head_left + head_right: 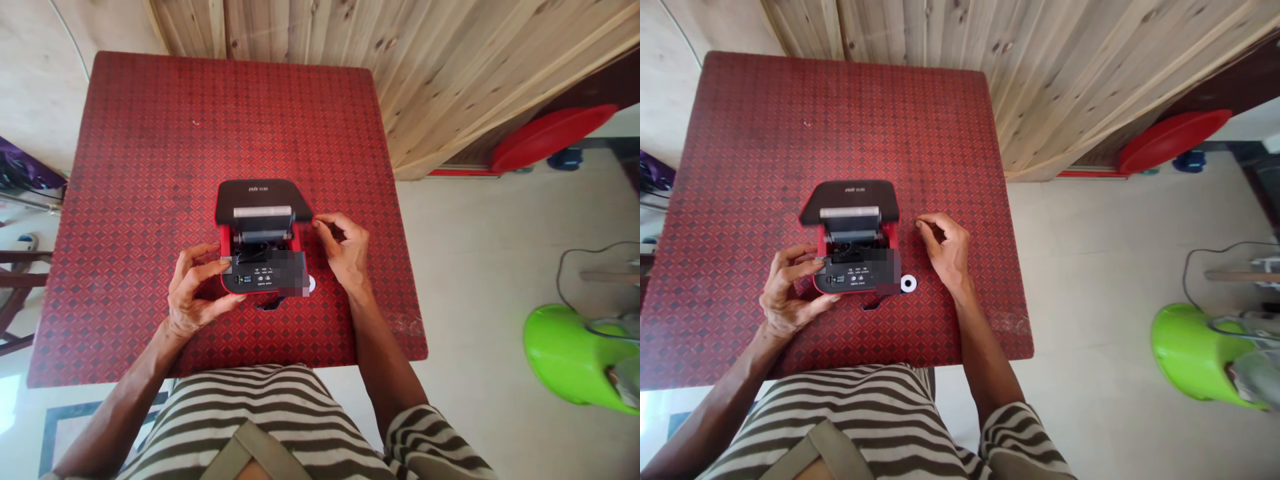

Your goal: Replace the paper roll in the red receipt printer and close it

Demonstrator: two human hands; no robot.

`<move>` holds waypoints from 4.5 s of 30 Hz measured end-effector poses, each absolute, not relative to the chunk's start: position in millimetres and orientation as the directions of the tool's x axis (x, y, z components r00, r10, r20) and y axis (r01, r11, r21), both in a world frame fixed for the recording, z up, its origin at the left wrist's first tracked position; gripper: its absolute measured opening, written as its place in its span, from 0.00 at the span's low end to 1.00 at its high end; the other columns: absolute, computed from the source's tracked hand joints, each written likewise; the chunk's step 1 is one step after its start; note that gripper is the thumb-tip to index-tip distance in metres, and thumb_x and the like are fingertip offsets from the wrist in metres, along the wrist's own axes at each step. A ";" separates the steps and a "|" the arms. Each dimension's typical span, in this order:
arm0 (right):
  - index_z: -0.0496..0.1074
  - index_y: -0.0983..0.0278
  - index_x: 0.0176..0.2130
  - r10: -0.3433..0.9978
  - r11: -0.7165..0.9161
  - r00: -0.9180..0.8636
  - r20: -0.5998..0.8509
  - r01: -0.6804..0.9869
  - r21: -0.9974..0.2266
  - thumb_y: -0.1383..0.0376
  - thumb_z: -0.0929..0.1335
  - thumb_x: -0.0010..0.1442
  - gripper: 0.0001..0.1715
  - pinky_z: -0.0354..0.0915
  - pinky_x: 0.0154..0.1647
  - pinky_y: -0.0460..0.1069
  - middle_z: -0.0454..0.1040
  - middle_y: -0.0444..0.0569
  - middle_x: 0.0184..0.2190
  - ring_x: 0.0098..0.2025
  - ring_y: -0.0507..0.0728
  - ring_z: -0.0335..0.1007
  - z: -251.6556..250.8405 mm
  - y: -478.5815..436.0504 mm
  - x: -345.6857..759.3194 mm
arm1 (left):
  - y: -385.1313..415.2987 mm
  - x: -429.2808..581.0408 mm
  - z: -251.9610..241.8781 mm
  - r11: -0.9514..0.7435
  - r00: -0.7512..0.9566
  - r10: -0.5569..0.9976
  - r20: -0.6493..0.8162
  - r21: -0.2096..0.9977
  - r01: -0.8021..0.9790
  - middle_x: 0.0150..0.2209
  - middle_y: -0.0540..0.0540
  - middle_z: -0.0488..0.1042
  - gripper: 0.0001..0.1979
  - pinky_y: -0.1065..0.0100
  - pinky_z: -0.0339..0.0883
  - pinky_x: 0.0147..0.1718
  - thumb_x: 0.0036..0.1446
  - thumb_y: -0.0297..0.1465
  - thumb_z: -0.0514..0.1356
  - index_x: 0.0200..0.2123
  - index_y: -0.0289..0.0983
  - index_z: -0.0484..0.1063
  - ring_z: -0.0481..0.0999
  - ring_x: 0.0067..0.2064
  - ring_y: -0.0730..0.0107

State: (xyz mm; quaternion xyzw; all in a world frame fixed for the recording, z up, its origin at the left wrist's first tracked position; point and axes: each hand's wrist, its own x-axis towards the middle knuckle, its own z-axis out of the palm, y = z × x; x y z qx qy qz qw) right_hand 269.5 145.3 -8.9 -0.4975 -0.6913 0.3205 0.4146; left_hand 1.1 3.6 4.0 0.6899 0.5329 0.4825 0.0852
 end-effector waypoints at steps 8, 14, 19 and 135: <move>0.81 0.59 0.42 0.767 0.641 -0.430 0.477 0.469 -0.608 0.63 0.71 0.71 0.06 0.70 0.35 0.48 0.83 0.44 0.34 0.32 0.52 0.76 64.5 123.7 245.8 | 2.7 1.5 0.5 -0.455 0.014 0.775 0.632 0.542 0.706 0.54 0.39 0.75 0.30 0.57 0.77 0.51 0.58 0.40 0.73 0.59 0.39 0.70 0.78 0.54 0.59; 0.79 0.64 0.51 0.636 0.754 -0.771 -0.002 0.622 -0.213 0.71 0.63 0.75 0.16 0.70 0.38 0.51 0.83 0.54 0.48 0.43 0.59 0.82 94.7 131.3 191.3 | 3.5 0.9 1.0 -0.464 0.034 0.764 0.644 0.513 0.722 0.54 0.39 0.75 0.30 0.57 0.78 0.50 0.59 0.40 0.72 0.61 0.40 0.68 0.78 0.53 0.59; 0.78 0.69 0.55 0.618 0.758 -0.764 -0.184 0.642 -0.115 0.74 0.60 0.74 0.20 0.69 0.38 0.53 0.82 0.62 0.48 0.41 0.62 0.82 102.1 145.5 158.3 | 4.2 1.2 -0.4 -0.457 0.034 0.765 0.643 0.505 0.732 0.54 0.40 0.75 0.31 0.57 0.78 0.49 0.60 0.41 0.71 0.62 0.42 0.67 0.79 0.52 0.58; 0.81 0.66 0.46 0.479 0.869 -0.647 0.593 0.445 -0.217 0.73 0.66 0.72 0.12 0.67 0.42 0.53 0.80 0.51 0.38 0.39 0.57 0.67 70.6 88.9 220.0 | 102.7 -19.1 80.4 -0.453 0.176 0.864 0.472 0.575 0.681 0.62 0.35 0.73 0.41 0.48 0.68 0.65 0.70 0.57 0.50 0.74 0.37 0.52 0.75 0.62 0.54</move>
